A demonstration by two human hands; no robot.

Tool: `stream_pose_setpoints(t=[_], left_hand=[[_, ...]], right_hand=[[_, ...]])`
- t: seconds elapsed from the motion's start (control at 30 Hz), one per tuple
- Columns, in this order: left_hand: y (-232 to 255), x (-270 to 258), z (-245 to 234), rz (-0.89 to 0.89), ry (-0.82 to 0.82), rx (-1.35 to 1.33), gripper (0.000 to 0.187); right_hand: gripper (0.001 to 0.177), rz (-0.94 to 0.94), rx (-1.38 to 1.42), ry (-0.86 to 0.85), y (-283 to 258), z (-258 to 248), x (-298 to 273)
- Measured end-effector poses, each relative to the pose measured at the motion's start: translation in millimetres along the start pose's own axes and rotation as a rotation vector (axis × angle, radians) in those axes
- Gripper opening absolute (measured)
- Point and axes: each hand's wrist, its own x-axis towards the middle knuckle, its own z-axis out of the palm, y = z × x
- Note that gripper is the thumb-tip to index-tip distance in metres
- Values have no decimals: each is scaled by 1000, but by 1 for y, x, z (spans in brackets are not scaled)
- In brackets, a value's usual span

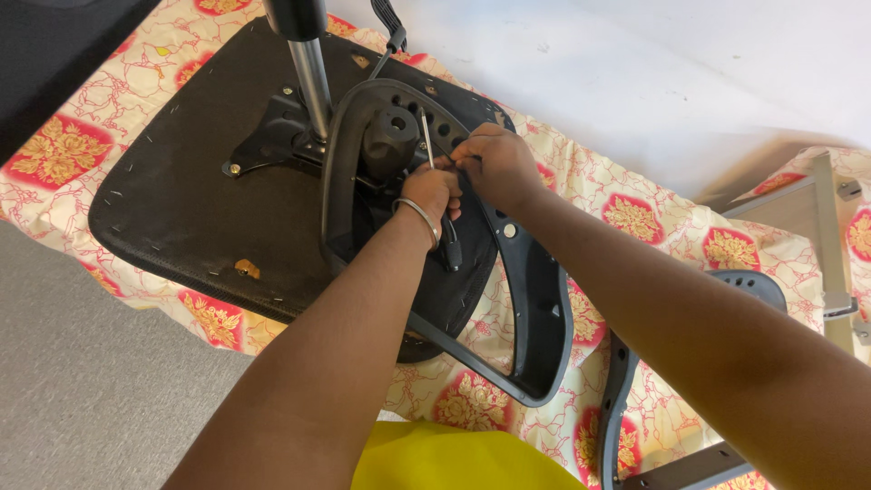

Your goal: The person attaches a black plastic armrest to the base of an office chair using a screwdriver and screws. They align the armrest, insert screws, and tighten them to secure the part to the chair base.

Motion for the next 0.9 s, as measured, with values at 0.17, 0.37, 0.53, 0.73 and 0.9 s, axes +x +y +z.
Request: stream_pose_setpoints(t=[0.17,0.37,0.53,0.73,0.9], left_hand=[[2,-2,1,-25,-5,-26,52],[4,-6,2,-38,15,-17,54],[6,-10,2,-32,-7,4,53],[8,-13,4,-43,-10,36,51],[7,-12,3,-36,-21,25,53]], right_hand=[[12,94,2,64,-4,3,4],[12,189,-13,-17,-4,0,16],[14,166,-38,-38,-3,-1,18],[15,189,-30,20,-1,7,20],[12,427,3,-88,-1,8,30]])
